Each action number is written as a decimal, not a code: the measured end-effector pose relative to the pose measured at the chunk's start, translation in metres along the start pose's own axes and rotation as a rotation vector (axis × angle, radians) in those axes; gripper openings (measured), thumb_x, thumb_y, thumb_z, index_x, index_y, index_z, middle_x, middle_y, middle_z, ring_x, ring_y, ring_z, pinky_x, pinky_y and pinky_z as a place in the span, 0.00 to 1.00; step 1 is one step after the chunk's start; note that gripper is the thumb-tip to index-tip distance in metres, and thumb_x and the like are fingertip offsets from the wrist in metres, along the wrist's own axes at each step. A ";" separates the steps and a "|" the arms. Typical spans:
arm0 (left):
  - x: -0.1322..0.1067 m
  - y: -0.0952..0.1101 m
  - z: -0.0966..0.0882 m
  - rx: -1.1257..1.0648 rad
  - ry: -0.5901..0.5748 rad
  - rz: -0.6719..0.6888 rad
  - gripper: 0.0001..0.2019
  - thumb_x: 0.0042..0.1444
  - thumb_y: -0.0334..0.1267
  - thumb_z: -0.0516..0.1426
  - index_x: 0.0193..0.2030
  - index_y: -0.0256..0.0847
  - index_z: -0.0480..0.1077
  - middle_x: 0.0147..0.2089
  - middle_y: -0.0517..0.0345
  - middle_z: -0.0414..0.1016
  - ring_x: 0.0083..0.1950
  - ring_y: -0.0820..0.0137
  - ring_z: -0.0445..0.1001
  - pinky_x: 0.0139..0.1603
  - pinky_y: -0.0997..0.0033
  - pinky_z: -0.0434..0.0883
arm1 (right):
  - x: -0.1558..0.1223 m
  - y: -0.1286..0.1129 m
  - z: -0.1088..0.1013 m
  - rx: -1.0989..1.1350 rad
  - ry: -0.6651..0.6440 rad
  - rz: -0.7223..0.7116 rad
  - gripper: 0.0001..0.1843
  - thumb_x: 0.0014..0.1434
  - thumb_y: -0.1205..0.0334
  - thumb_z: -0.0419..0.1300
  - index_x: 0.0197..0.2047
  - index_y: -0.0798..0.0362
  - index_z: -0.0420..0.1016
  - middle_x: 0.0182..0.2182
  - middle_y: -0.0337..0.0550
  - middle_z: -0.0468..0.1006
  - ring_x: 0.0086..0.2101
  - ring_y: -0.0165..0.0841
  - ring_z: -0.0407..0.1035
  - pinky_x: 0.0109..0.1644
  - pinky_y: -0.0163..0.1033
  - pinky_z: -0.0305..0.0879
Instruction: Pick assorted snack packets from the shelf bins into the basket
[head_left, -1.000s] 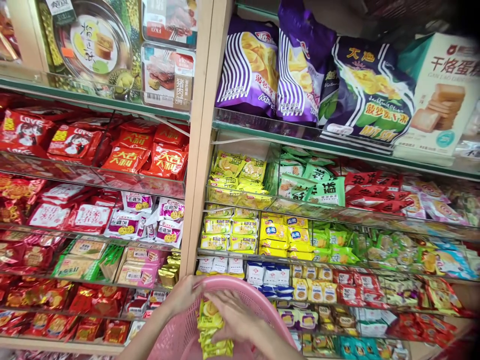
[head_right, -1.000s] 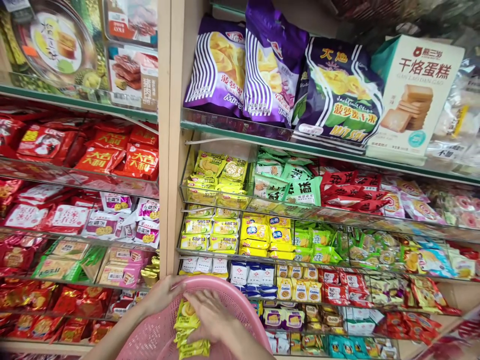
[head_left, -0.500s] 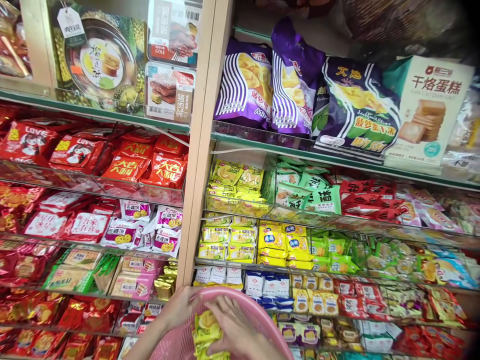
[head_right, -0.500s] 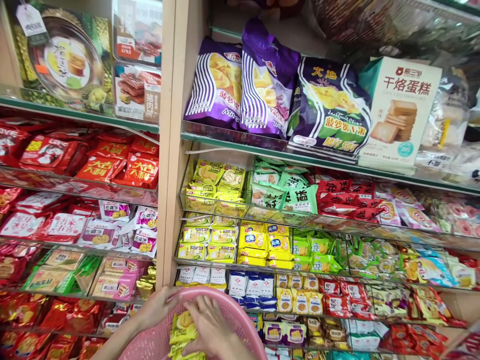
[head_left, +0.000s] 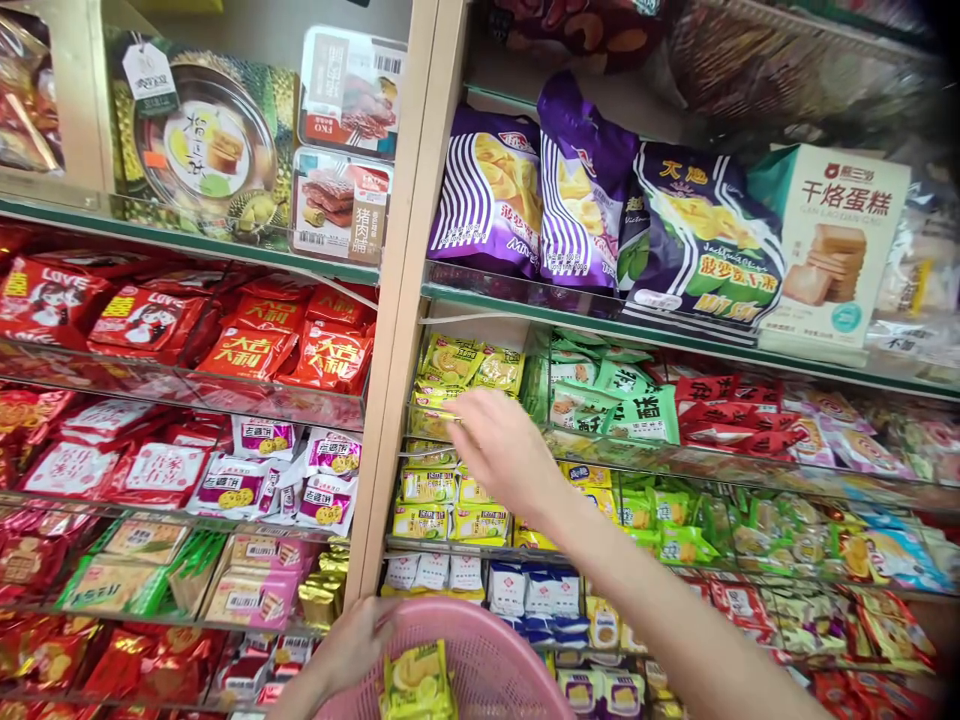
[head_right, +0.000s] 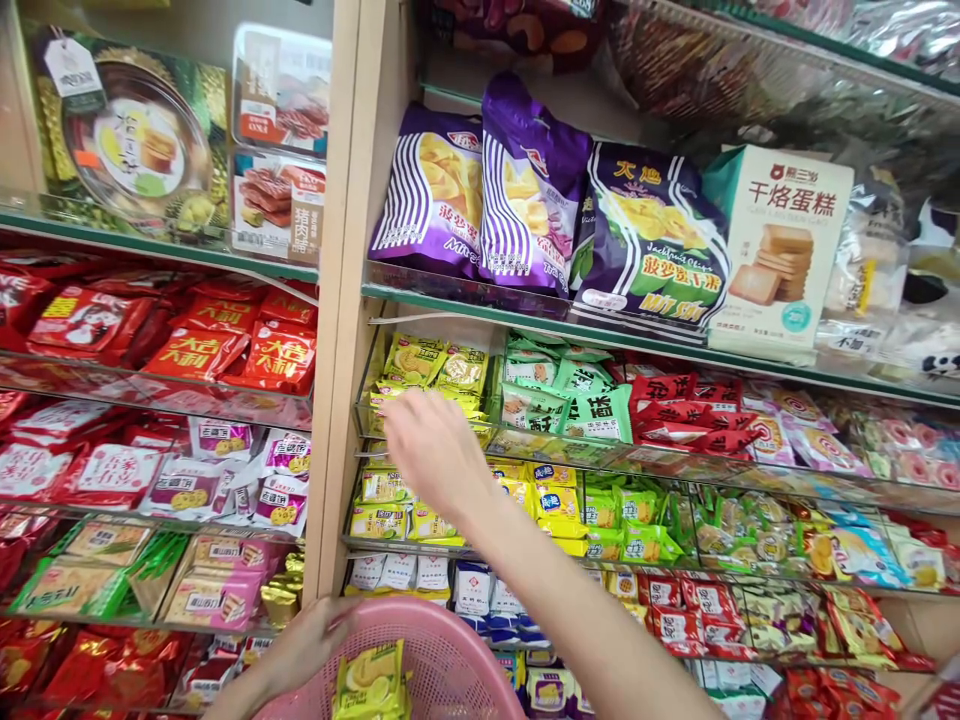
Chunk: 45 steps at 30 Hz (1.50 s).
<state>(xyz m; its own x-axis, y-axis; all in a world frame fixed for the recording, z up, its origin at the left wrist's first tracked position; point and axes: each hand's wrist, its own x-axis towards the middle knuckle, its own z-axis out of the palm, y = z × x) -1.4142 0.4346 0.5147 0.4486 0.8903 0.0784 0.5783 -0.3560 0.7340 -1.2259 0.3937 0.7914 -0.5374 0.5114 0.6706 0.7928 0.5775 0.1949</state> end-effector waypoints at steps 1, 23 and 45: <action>0.000 -0.001 0.000 -0.012 -0.003 -0.009 0.21 0.58 0.49 0.48 0.52 0.43 0.72 0.51 0.55 0.75 0.54 0.61 0.71 0.52 0.70 0.65 | 0.014 0.008 -0.002 -0.060 0.011 0.046 0.17 0.65 0.64 0.43 0.50 0.58 0.67 0.46 0.50 0.71 0.46 0.38 0.62 0.50 0.44 0.60; -0.002 0.000 -0.001 -0.002 -0.008 0.041 0.21 0.60 0.46 0.48 0.53 0.41 0.71 0.50 0.51 0.76 0.51 0.62 0.72 0.49 0.71 0.66 | 0.078 0.048 0.033 -0.242 -0.151 0.332 0.29 0.57 0.64 0.55 0.61 0.57 0.54 0.52 0.57 0.66 0.53 0.47 0.59 0.55 0.55 0.54; 0.001 0.002 -0.001 0.076 -0.016 0.028 0.20 0.60 0.45 0.46 0.50 0.40 0.72 0.46 0.51 0.77 0.48 0.61 0.74 0.44 0.71 0.66 | -0.036 -0.018 -0.016 -0.143 0.143 0.037 0.11 0.62 0.69 0.48 0.46 0.56 0.66 0.44 0.50 0.72 0.45 0.39 0.63 0.47 0.43 0.61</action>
<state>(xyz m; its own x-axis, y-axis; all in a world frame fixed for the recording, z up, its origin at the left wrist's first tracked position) -1.4130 0.4354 0.5175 0.4758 0.8753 0.0863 0.6155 -0.4014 0.6783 -1.2163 0.3543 0.7749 -0.4688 0.4294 0.7719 0.8496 0.4582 0.2611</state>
